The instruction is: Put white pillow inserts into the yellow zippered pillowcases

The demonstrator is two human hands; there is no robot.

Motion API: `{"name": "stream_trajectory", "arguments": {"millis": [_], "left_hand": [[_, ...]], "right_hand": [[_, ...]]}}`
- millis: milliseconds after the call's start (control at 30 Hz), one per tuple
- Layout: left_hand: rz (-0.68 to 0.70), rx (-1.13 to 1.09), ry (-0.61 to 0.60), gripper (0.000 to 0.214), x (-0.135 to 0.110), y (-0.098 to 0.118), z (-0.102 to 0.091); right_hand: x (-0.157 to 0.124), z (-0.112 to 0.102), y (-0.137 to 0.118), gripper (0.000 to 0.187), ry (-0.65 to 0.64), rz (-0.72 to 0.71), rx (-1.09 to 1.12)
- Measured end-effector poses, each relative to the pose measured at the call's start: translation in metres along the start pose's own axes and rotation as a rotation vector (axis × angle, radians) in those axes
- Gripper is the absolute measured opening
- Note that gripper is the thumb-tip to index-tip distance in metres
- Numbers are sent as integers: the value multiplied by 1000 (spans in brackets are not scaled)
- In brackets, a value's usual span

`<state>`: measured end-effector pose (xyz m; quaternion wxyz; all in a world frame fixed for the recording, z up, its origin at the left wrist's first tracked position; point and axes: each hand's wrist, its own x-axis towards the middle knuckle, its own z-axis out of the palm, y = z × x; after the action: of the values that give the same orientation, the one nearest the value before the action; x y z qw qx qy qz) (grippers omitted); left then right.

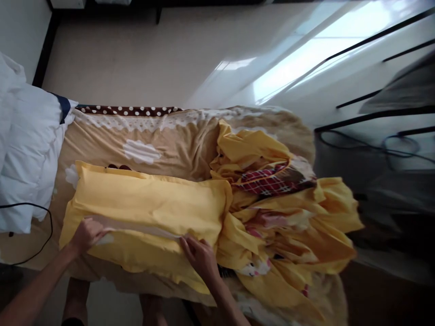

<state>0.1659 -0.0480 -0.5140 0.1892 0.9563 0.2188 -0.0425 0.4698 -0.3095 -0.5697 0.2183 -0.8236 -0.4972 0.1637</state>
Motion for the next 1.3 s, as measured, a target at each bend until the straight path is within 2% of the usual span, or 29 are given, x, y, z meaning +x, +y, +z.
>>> {"name": "stream_trajectory", "arguments": {"millis": [67,133,200,267,367,433,500,567,667,733,767,833,933,1000,1100,1200,1300], "left_hand": [[177,-103,210,45,-24,20,-28],[250,-167,266,41,-40,37,-50],[253,-145,252,38,-39,42,-52],[207,-61,247,36,-23,31,-33],[76,21,222,36,3,2,11],[-15,40,195,32,3,-13,32],[-110,24,223,22,-16,-24,41],[-266,-40,310,20,-50,-38,42],[-653,-251,397,44,-106,-68,41],[-901,-473,349,56,-137,-86,47],[-976,-573,309,60,-148,-92,52],[-1032,-691,249,63,-163,-93,62],[-1041,-669,257,58,-172,-82,74],[-1064,-618,305,55,-171,-77,77],[-1086,-547,411,50,-167,-83,73],[-1111,-502,519,46,-164,-89,64],[-1166,-451,657,44,-166,-75,59]], "right_hand": [[-19,-11,-5,46,66,-53,7],[-35,-17,-6,45,124,-57,-8],[-44,-13,-3,44,155,-28,-71],[-44,0,3,44,165,5,-156],[-28,22,10,48,145,41,-249],[-17,28,9,51,163,102,-312],[-9,23,1,47,193,148,-375],[-6,15,-18,38,186,100,-364],[-5,13,-70,20,119,-93,-143],[-2,27,-118,18,33,-226,55],[1,39,-142,21,-27,-276,124],[11,67,-187,29,-121,-321,168],[31,107,-231,32,-152,-126,84],[44,123,-241,20,-205,-54,20],[59,131,-236,10,-330,-195,-15],[67,117,-228,13,-336,-330,-19],[68,88,-231,21,-231,-440,75]]}}
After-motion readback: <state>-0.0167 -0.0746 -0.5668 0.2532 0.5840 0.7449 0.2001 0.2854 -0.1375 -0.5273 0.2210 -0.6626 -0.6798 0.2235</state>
